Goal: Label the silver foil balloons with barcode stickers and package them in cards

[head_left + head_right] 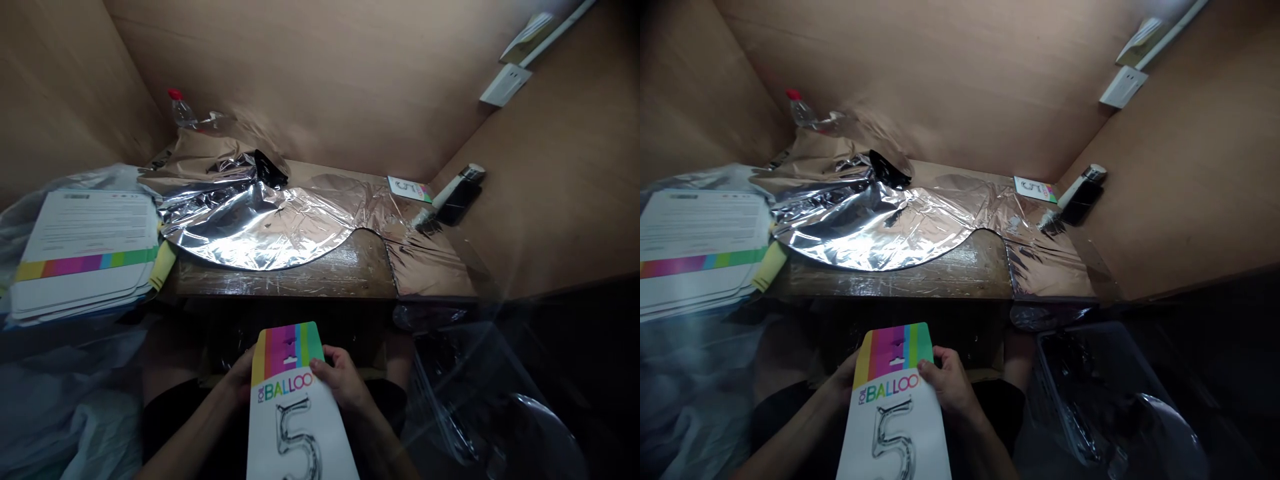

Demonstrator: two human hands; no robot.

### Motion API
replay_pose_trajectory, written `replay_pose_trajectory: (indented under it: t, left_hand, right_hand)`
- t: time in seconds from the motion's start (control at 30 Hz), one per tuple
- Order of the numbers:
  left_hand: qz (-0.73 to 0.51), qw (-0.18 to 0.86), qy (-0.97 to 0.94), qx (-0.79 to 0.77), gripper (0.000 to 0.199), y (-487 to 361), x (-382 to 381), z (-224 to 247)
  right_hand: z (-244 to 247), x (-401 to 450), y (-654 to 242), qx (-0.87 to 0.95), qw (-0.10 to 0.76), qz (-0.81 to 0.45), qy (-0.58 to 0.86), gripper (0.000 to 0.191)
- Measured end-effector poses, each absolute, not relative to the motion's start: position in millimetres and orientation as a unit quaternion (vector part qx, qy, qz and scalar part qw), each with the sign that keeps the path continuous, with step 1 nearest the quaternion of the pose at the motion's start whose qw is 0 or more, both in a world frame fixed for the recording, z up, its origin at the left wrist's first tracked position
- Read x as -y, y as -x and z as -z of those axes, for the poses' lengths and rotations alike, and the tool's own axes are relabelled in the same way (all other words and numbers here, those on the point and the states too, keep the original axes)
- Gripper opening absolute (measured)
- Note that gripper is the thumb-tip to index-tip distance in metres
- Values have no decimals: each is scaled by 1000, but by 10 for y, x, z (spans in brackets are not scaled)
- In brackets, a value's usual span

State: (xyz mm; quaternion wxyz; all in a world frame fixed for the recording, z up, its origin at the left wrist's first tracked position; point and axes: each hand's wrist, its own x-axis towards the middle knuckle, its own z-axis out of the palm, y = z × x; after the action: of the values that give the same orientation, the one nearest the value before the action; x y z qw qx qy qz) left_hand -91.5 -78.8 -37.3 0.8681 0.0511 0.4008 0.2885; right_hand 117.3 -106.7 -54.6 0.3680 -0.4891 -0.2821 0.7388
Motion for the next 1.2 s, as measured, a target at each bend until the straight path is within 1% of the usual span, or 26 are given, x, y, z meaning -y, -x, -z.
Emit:
replay_pose_trajectory:
  t: [0.1, 0.23, 0.3, 0.37, 0.4, 0.43, 0.47, 0.57, 0.6, 0.63, 0.67, 0.73, 0.8, 0.87, 0.9, 0.93, 0.97, 1.03, 1.1, 1.2]
  left_hand:
    - [-286, 858, -85, -418, 26, 897, 785, 334]
    - [-296, 828, -194, -435, 24, 917, 739, 301]
    - [-322, 769, -287, -472, 24, 954, 685, 345]
    - [-355, 680, -379, -518, 23, 998, 620, 417]
    - [-360, 649, -410, -531, 23, 1016, 589, 452]
    - [-358, 639, -418, -537, 25, 1030, 562, 479]
    - [-353, 656, -400, -534, 28, 1038, 541, 495]
    - [-336, 769, -247, -484, 48, 1038, 517, 457]
    - [-331, 792, -219, -464, 51, 1033, 518, 419]
    - [-321, 801, -227, -452, 50, 1025, 521, 373]
    - [-303, 796, -270, -450, 45, 1015, 524, 322]
    - [-261, 740, -400, -474, 26, 984, 524, 220]
    - [-230, 645, -519, -511, 12, 937, 517, 138]
    - [-219, 548, -601, -540, 8, 885, 509, 95]
    - [-220, 518, -620, -546, 7, 862, 505, 92]
    - [-225, 513, -621, -548, 6, 845, 501, 101]
    - [-235, 535, -602, -544, 6, 836, 495, 119]
    - [-267, 626, -519, -518, 4, 845, 477, 170]
    - [-291, 718, -420, -472, 14, 893, 449, 210]
    - [-300, 810, -324, -387, 27, 1019, 404, 215]
  right_hand:
    - [529, 1068, -1214, 305, 362, -726, 498, 53]
    - [452, 1096, -1208, 301, 369, -732, 488, 49]
    - [404, 1103, -1215, 292, 381, -739, 473, 48]
    - [361, 1102, -1232, 287, 392, -744, 459, 49]
    - [345, 1099, -1242, 286, 396, -745, 455, 49]
    - [335, 1096, -1250, 285, 397, -745, 454, 50]
    - [331, 1093, -1254, 285, 396, -745, 456, 51]
    - [356, 1094, -1252, 287, 391, -738, 469, 52]
    - [371, 1098, -1248, 291, 387, -734, 475, 52]
    - [386, 1103, -1244, 298, 380, -732, 481, 52]
    - [398, 1108, -1241, 305, 374, -727, 488, 53]
    - [405, 1115, -1235, 314, 361, -716, 508, 55]
    - [376, 1111, -1228, 335, 352, -702, 521, 54]
    - [309, 1096, -1221, 381, 344, -681, 522, 48]
    - [266, 1087, -1218, 406, 338, -673, 517, 44]
    - [222, 1080, -1216, 428, 335, -667, 510, 41]
    - [179, 1076, -1214, 442, 332, -664, 503, 39]
    - [115, 1076, -1211, 448, 332, -668, 492, 37]
    - [92, 1084, -1209, 445, 336, -676, 482, 37]
    - [120, 1089, -1203, 427, 347, -694, 465, 39]
